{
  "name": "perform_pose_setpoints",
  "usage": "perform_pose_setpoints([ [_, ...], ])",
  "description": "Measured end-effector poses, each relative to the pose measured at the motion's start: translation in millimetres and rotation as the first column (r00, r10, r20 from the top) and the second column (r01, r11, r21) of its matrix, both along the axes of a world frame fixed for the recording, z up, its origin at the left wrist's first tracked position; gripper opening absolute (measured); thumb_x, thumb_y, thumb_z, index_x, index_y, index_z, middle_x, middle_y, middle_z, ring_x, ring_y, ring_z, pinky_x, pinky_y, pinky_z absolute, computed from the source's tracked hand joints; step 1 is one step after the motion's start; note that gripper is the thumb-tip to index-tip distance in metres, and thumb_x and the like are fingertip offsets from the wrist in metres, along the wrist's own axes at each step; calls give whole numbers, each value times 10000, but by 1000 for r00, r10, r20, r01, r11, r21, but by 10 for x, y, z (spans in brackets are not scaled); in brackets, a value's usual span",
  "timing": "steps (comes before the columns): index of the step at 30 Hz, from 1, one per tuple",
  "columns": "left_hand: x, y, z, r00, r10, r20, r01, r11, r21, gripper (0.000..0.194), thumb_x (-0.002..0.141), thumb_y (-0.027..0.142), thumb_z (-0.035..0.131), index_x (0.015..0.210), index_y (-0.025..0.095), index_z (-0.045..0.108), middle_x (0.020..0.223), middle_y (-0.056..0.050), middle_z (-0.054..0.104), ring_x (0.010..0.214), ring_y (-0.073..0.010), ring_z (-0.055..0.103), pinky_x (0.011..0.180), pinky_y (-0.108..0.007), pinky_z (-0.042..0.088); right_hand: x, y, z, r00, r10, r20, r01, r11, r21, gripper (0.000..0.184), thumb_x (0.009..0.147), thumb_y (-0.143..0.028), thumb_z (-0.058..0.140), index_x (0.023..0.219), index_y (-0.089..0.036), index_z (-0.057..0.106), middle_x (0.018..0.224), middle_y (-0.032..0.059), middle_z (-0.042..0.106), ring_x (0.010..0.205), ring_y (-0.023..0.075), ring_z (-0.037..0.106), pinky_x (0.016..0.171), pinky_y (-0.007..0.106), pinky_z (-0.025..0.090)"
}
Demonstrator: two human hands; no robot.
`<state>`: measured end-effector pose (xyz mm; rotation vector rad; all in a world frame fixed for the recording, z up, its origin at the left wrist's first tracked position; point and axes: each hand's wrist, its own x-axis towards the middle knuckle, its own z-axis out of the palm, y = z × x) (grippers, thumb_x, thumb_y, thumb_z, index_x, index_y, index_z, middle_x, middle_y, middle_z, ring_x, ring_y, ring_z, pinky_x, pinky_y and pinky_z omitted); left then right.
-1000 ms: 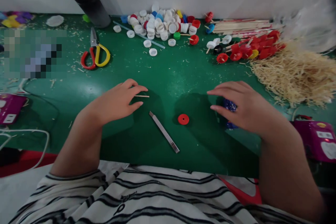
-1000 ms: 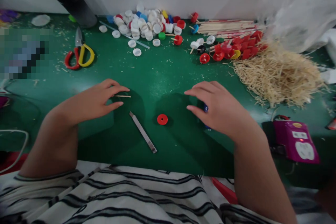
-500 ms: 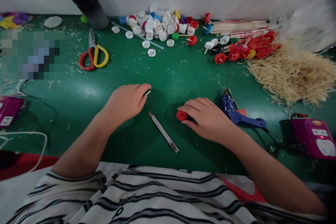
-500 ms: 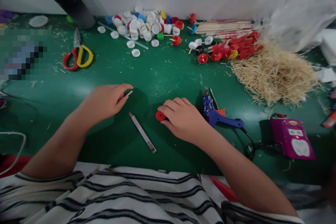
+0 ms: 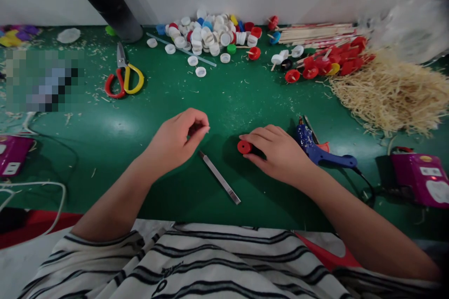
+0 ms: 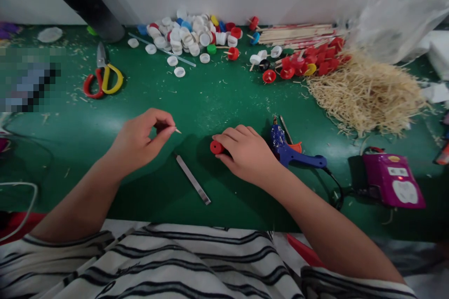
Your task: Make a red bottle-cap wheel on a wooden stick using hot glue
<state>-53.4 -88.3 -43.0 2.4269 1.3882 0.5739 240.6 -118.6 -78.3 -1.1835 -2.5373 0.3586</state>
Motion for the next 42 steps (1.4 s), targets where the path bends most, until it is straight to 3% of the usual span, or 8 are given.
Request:
perform_pose_setpoints([
  [4,183,-131,-83,976,-157,152,164,986,-35,170,1051,321,541,1033,201,660,965,-41,740,838,-137,687,752,-251,551,-60,-17,-42,1000,7,-14,-7,1000,1,326,1005,-353,668,1299,-215,700,1204,120,745,1059,297,638,909,453,489],
  [9,299,-174,-146,923,-276,269,286,958,4,93,1028,204,571,993,194,656,887,-11,754,752,-95,681,706,-209,550,-74,-14,-38,999,28,-15,-28,1000,-4,313,988,-325,696,1278,-210,709,1178,105,745,1039,285,630,896,442,478],
  [14,297,-190,-121,916,-277,291,266,961,78,104,1025,215,578,978,196,670,871,-25,771,756,-105,703,704,-224,561,-67,-9,-21,999,31,-11,-31,999,-10,311,986,-324,699,1277,-214,707,1192,108,745,1036,281,628,889,437,469],
  [26,343,-210,-154,894,-327,305,314,945,94,55,998,157,626,969,185,664,844,-1,753,720,-80,682,687,-188,552,-69,-24,-20,999,21,-45,-23,999,-44,259,969,-271,711,1217,-198,698,1154,98,759,1032,286,645,911,452,492],
  [37,342,-191,-158,865,-389,317,369,921,124,58,978,159,645,938,193,669,828,-8,778,733,-103,726,689,-207,568,-62,-54,28,974,37,-222,-61,993,-103,250,937,-163,675,1185,-192,695,1147,104,780,1032,274,698,940,460,569],
  [42,323,-187,-147,853,-395,342,379,918,115,51,960,136,661,937,178,679,829,-11,773,727,-96,729,685,-195,560,-67,-61,25,955,37,-293,-57,997,-58,263,936,-132,644,1185,-200,696,1160,119,752,1050,270,698,931,461,591],
])
